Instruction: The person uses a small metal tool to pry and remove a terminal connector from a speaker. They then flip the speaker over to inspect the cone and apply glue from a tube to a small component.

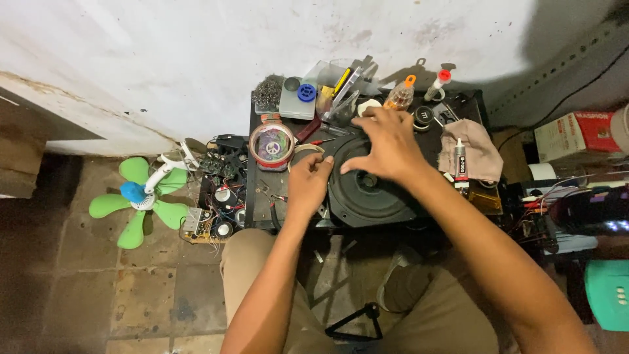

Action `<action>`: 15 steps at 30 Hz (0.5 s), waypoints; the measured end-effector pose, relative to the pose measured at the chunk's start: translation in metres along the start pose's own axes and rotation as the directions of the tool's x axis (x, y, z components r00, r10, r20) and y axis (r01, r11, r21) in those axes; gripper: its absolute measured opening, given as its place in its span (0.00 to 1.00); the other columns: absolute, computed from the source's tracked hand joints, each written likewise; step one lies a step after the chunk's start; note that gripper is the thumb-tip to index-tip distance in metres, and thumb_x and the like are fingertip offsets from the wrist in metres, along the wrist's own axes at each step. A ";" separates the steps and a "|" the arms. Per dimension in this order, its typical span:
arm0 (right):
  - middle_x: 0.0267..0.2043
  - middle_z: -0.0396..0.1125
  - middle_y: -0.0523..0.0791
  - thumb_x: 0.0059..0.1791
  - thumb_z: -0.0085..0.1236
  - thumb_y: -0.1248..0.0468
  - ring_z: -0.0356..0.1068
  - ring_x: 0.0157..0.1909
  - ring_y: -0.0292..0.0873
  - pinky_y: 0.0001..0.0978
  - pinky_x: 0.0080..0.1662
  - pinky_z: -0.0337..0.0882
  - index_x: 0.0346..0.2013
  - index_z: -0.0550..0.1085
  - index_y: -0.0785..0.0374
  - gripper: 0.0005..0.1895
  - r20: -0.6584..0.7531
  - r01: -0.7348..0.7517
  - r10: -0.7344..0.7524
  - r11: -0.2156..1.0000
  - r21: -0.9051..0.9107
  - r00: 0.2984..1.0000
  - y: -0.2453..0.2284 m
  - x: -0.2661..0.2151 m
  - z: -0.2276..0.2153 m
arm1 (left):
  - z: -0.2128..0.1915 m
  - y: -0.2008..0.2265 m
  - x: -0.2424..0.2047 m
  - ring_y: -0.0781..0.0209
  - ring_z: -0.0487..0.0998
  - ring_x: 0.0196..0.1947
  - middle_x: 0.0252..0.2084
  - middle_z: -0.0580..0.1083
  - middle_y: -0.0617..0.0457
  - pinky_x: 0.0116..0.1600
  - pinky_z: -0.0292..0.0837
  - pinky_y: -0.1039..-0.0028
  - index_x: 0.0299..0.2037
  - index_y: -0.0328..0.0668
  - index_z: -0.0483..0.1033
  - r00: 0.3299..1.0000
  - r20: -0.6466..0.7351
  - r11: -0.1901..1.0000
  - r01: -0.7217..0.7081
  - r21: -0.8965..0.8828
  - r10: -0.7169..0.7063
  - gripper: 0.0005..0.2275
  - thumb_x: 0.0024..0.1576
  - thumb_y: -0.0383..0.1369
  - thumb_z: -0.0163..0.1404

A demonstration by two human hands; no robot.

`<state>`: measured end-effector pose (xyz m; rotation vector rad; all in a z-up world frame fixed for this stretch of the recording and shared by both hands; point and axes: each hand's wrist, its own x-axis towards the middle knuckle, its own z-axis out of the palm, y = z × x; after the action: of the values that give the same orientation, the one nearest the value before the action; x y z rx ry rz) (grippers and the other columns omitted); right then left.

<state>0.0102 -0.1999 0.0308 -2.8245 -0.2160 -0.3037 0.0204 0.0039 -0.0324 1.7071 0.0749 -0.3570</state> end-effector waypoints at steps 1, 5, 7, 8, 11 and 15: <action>0.58 0.67 0.49 0.31 0.73 0.30 0.64 0.61 0.53 0.62 0.62 0.54 0.57 0.76 0.56 0.50 -0.001 -0.003 0.003 1.000 0.000 1.000 -0.002 0.000 0.000 | -0.001 0.008 -0.003 0.58 0.77 0.36 0.34 0.79 0.45 0.42 0.73 0.68 0.47 0.36 0.83 1.000 0.003 1.000 -0.001 0.001 0.001 0.14 0.59 0.38 0.53; 0.59 0.65 0.49 0.33 0.77 0.42 0.63 0.62 0.54 0.60 0.62 0.53 0.58 0.75 0.56 0.44 -0.025 -0.113 0.112 0.993 -0.040 0.993 0.018 -0.001 0.004 | -0.006 0.037 -0.018 0.58 0.77 0.36 0.34 0.77 0.43 0.41 0.75 0.66 0.51 0.28 0.80 1.000 0.023 0.999 0.003 0.037 -0.004 0.19 0.56 0.38 0.59; 0.58 0.65 0.48 0.33 0.77 0.43 0.63 0.62 0.55 0.59 0.62 0.54 0.59 0.75 0.56 0.44 -0.060 -0.153 0.149 0.987 -0.052 0.987 0.032 -0.003 0.002 | -0.007 0.042 -0.020 0.58 0.77 0.36 0.35 0.77 0.43 0.41 0.75 0.66 0.52 0.27 0.79 0.999 0.031 0.999 0.010 0.053 -0.012 0.21 0.55 0.39 0.60; 0.58 0.65 0.49 0.34 0.77 0.44 0.63 0.62 0.55 0.59 0.62 0.54 0.58 0.75 0.57 0.42 -0.059 -0.211 0.208 0.976 -0.051 0.976 0.034 -0.007 -0.001 | -0.007 0.041 -0.020 0.58 0.77 0.36 0.36 0.77 0.42 0.40 0.76 0.66 0.52 0.26 0.78 0.999 0.032 0.998 0.008 0.060 -0.010 0.22 0.54 0.38 0.61; 0.58 0.64 0.49 0.36 0.77 0.45 0.63 0.62 0.55 0.58 0.61 0.54 0.57 0.75 0.58 0.40 -0.049 -0.315 0.313 0.948 -0.050 0.949 0.039 -0.017 -0.011 | -0.004 0.039 -0.018 0.57 0.78 0.37 0.37 0.77 0.41 0.41 0.76 0.65 0.54 0.25 0.77 0.999 0.039 0.996 0.001 0.090 -0.004 0.23 0.53 0.36 0.62; 0.57 0.64 0.49 0.36 0.77 0.44 0.63 0.62 0.54 0.57 0.61 0.54 0.57 0.75 0.57 0.40 -0.043 -0.382 0.380 0.924 -0.036 0.924 0.041 -0.024 -0.012 | -0.003 0.037 -0.017 0.57 0.78 0.36 0.37 0.77 0.40 0.39 0.77 0.65 0.54 0.24 0.76 0.999 0.034 0.994 -0.005 0.112 0.001 0.23 0.52 0.34 0.63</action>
<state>-0.0082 -0.2446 0.0252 -2.8189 0.3514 -0.2712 0.0142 0.0034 0.0076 1.8112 0.0275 -0.3942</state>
